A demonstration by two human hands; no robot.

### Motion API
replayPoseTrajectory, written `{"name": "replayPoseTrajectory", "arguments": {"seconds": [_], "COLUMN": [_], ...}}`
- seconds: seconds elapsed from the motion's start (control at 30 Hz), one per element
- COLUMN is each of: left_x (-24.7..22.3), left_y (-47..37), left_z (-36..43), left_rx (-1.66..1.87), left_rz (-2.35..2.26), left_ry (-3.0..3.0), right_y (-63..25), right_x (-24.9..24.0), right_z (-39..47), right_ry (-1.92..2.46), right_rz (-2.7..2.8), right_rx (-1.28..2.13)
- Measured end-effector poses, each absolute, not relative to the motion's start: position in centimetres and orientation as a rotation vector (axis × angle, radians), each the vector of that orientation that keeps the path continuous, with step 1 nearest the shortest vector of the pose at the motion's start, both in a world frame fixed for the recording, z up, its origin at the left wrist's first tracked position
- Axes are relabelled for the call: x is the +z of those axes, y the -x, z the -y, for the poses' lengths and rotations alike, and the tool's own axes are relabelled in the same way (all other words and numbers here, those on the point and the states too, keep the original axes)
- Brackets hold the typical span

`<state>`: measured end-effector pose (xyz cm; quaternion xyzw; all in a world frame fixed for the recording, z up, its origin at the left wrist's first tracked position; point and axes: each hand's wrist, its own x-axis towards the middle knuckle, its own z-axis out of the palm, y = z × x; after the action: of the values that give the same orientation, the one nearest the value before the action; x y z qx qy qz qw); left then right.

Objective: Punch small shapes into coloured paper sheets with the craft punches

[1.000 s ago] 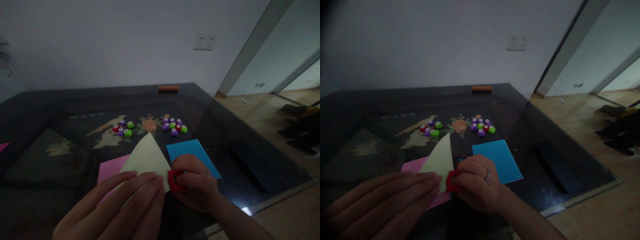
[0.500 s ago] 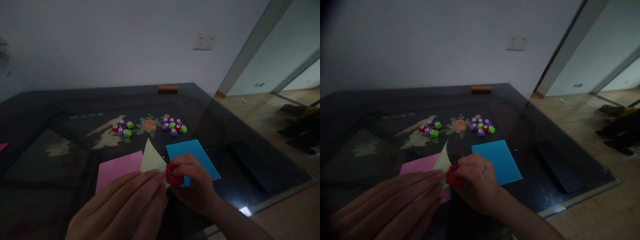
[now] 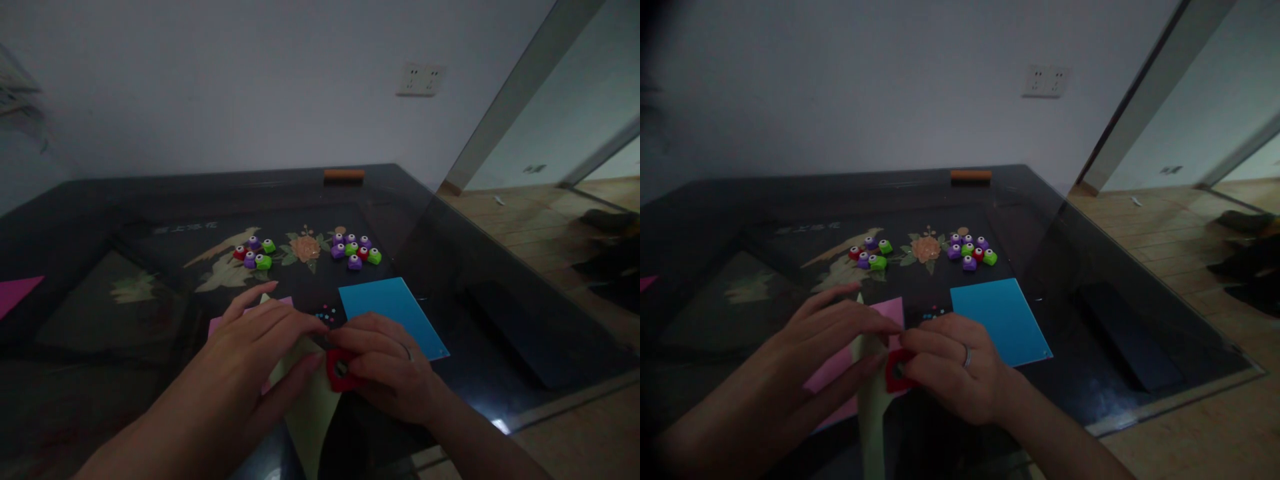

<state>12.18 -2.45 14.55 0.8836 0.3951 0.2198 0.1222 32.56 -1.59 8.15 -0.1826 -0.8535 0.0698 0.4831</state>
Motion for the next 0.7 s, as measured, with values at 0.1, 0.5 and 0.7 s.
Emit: {"name": "replayPoseTrajectory", "arguments": {"seconds": [0.1, 0.5, 0.7], "left_x": [14.7, 14.5, 15.0], "left_y": [-12.4, -12.4, -12.6], "left_z": [2.4, 2.8, 2.7], "left_rx": [0.687, 0.711, 0.748], "left_rz": [-1.129, -1.087, -1.063], "left_ry": [-2.501, -2.353, -2.379], "right_y": [-32.7, -32.7, -32.7], "right_x": [8.3, 10.1, 10.4], "right_z": [1.5, 1.8, 2.0], "right_ry": [0.444, 0.391, 0.409], "right_rz": [2.088, 2.092, 2.089], "right_rx": [0.127, -0.048, -0.040]}}
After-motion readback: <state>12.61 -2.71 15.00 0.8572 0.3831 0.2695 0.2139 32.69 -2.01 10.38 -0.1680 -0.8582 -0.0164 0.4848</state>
